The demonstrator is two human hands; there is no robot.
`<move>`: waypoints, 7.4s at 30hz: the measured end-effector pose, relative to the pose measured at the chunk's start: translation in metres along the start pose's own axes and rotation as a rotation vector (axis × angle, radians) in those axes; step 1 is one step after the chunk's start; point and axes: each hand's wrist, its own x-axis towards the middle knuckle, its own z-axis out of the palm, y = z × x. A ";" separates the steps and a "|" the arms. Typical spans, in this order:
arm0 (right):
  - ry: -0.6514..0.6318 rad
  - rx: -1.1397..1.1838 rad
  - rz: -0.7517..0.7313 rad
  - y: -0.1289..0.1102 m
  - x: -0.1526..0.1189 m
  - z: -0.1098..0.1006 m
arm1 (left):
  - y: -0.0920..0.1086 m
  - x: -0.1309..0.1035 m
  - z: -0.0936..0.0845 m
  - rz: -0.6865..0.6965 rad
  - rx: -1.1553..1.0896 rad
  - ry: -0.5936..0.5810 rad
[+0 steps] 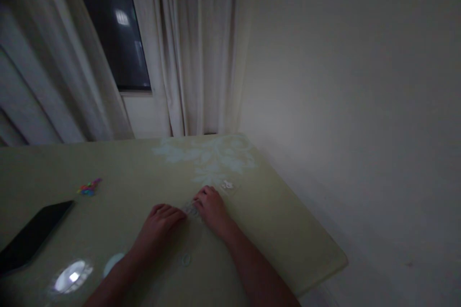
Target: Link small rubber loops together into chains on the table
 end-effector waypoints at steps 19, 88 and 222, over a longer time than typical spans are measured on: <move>0.023 0.051 0.040 0.006 0.002 -0.016 | 0.000 0.002 0.001 0.053 -0.041 0.055; -0.169 0.803 0.092 -0.020 -0.007 -0.019 | 0.022 0.009 -0.010 -0.347 -1.061 0.236; 0.049 0.076 0.163 0.029 -0.001 -0.046 | 0.019 0.006 -0.023 -0.515 -1.023 0.540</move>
